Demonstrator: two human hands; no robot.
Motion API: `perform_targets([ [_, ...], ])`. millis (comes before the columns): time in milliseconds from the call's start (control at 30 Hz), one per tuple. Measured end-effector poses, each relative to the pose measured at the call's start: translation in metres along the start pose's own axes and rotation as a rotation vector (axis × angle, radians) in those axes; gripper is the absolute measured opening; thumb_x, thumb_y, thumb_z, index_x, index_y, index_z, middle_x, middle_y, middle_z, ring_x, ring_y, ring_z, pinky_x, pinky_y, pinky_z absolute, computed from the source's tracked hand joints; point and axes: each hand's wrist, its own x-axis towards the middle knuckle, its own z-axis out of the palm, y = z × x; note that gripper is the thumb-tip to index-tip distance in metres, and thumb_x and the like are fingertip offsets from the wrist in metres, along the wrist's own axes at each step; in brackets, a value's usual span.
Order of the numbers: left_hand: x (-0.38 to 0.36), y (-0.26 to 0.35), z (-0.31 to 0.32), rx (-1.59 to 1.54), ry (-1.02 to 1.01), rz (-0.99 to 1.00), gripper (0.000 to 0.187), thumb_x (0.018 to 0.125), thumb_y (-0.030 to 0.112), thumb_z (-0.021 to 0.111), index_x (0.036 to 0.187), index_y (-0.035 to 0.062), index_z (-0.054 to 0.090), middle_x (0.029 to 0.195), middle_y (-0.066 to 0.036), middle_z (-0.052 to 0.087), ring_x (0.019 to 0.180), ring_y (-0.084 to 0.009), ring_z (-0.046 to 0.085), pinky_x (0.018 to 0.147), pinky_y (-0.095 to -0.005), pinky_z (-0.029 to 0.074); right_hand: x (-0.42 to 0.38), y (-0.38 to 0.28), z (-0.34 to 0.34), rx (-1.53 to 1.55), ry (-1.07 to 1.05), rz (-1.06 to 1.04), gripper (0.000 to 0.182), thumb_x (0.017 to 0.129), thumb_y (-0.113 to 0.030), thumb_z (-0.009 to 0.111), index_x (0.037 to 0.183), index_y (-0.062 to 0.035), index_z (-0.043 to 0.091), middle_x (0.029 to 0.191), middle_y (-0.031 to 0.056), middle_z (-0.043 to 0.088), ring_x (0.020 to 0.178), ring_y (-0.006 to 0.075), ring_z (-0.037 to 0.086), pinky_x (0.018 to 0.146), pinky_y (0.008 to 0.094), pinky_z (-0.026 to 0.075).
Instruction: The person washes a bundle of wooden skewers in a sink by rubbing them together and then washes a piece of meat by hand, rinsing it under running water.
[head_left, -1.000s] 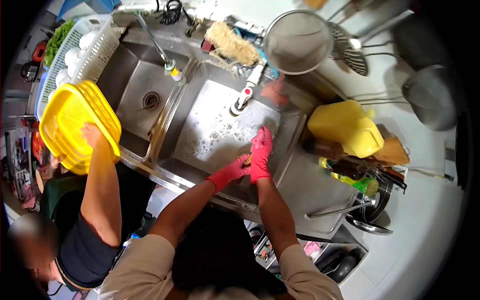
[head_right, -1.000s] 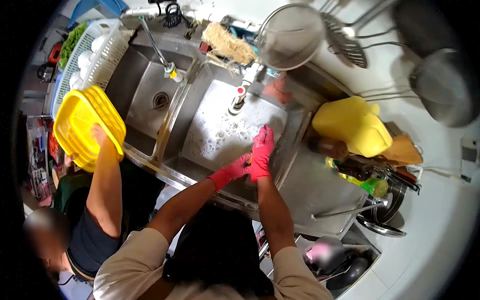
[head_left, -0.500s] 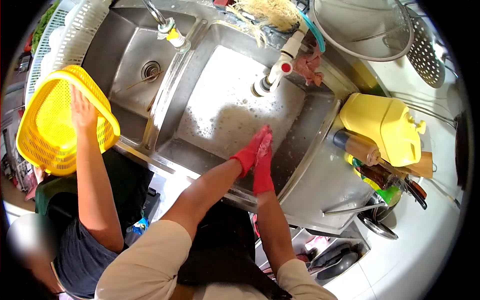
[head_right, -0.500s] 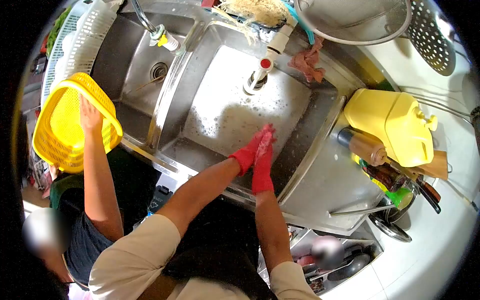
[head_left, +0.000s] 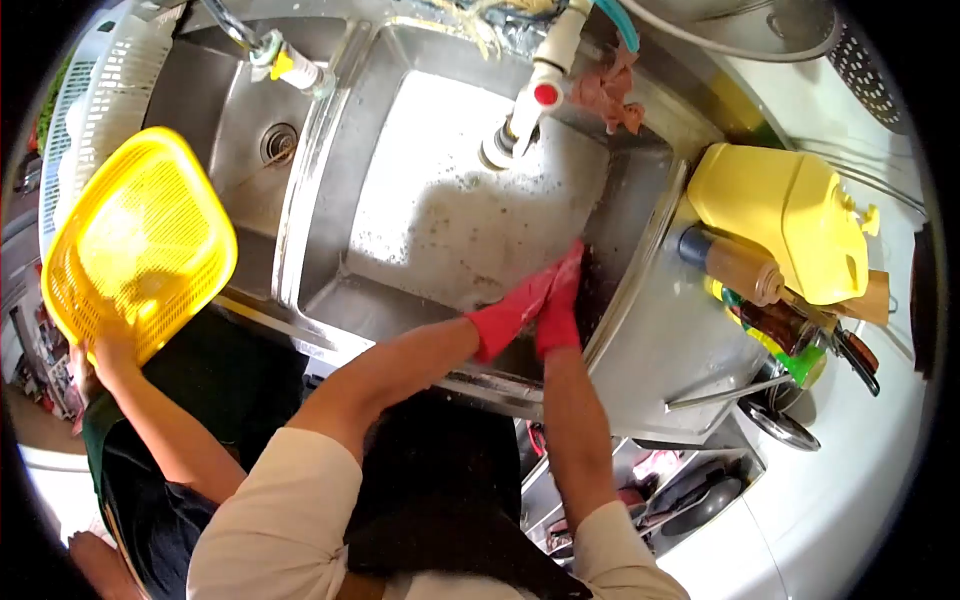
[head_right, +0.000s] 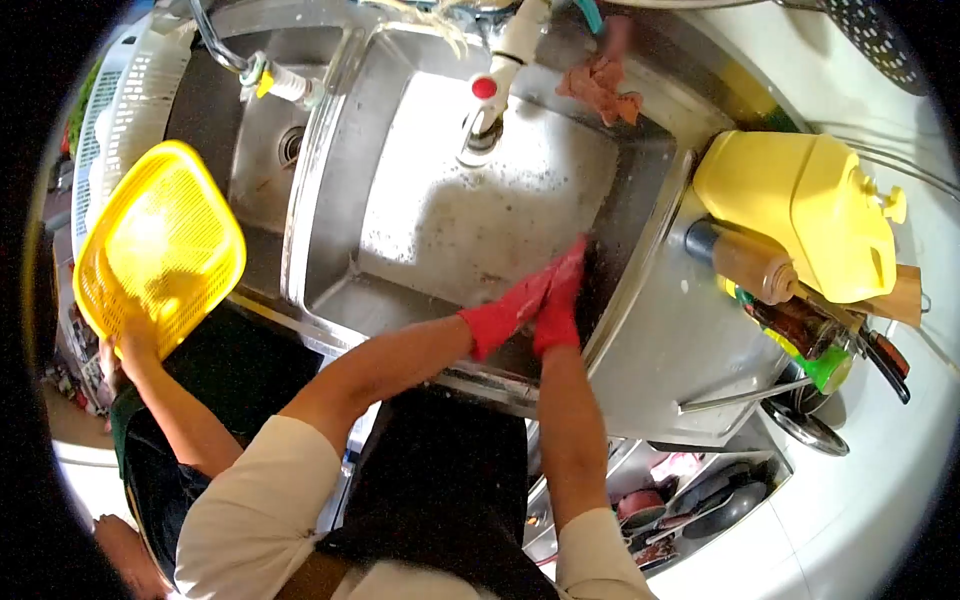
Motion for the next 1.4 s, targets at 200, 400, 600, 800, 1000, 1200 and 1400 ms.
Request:
perform_targets([
  [200,0.007,-0.021,-0.007,-0.228,0.015,0.003,0.054,0.1,0.034,0.032,0.145,0.0047,0.024,0.15,-0.01,0.026,0.137,-0.0216,0.024,0.113,-0.032,0.014,0.005,-0.01,0.008,0.093,-0.058,0.136,0.063,0.096,-0.054,0.03,0.14,-0.0094,0.037,0.138,0.0089,0.043,0.127,0.0243,0.039,0.109,0.0371,0.026],
  [400,0.027,0.038,-0.006,-0.65,0.191,-0.311,0.059,0.099,0.041,0.034,0.145,0.0048,0.026,0.148,-0.006,0.03,0.134,-0.0194,0.028,0.111,-0.0301,0.019,-0.002,-0.009,0.017,-0.217,-0.088,-0.084,0.07,0.094,-0.06,0.032,0.141,-0.0081,0.036,0.142,0.0092,0.039,0.127,0.0228,0.037,0.108,0.0354,0.024],
  [600,0.016,-0.048,-0.005,-0.718,0.167,-0.241,0.061,0.097,0.043,0.038,0.146,0.0089,0.026,0.145,-0.008,0.035,0.13,-0.0224,0.035,0.11,-0.0335,0.025,-0.021,-0.024,0.026,-0.064,0.111,0.117,0.06,0.098,-0.051,0.03,0.136,-0.006,0.041,0.131,0.0056,0.048,0.121,0.0171,0.04,0.107,0.0314,0.024],
  [800,-0.003,0.057,-0.003,-0.432,0.077,-0.228,0.056,0.099,0.04,0.034,0.145,0.0084,0.03,0.147,-0.005,0.032,0.132,-0.0169,0.032,0.111,-0.0308,0.022,0.007,0.029,-0.006,-0.1,0.024,-0.022,0.067,0.09,-0.061,0.039,0.133,-0.0094,0.041,0.102,0.0051,0.05,0.087,0.0173,0.047,0.077,0.0316,0.039],
  [1000,-0.01,0.024,-0.006,-0.338,0.054,-0.259,0.052,0.101,0.032,0.027,0.145,0.0049,0.026,0.148,-0.007,0.03,0.134,-0.0177,0.029,0.112,-0.0307,0.018,0.006,0.05,0.018,0.296,0.438,0.285,0.067,0.09,-0.062,0.037,0.126,-0.0081,0.051,0.102,0.0139,0.061,0.091,0.0316,0.059,0.085,0.0452,0.045],
  [1200,-0.002,0.033,0.0,-0.314,-0.028,-0.238,0.053,0.102,0.037,0.022,0.145,0.0055,0.026,0.148,-0.007,0.03,0.134,-0.0184,0.03,0.112,-0.0311,0.018,0.019,-0.01,0.015,0.032,0.137,0.179,0.07,0.092,-0.063,0.03,0.129,-0.0069,0.049,0.105,0.0132,0.058,0.1,0.0266,0.053,0.09,0.041,0.039],
  [1400,0.005,0.069,-0.02,-0.418,0.044,-0.283,0.057,0.101,0.043,0.02,0.145,0.0074,0.026,0.147,-0.008,0.033,0.133,-0.0201,0.032,0.112,-0.0319,0.018,0.022,-0.009,0.003,-0.072,0.008,0.216,0.066,0.095,-0.059,0.025,0.124,-0.006,0.053,0.098,0.0095,0.061,0.088,0.0211,0.056,0.082,0.0356,0.046],
])
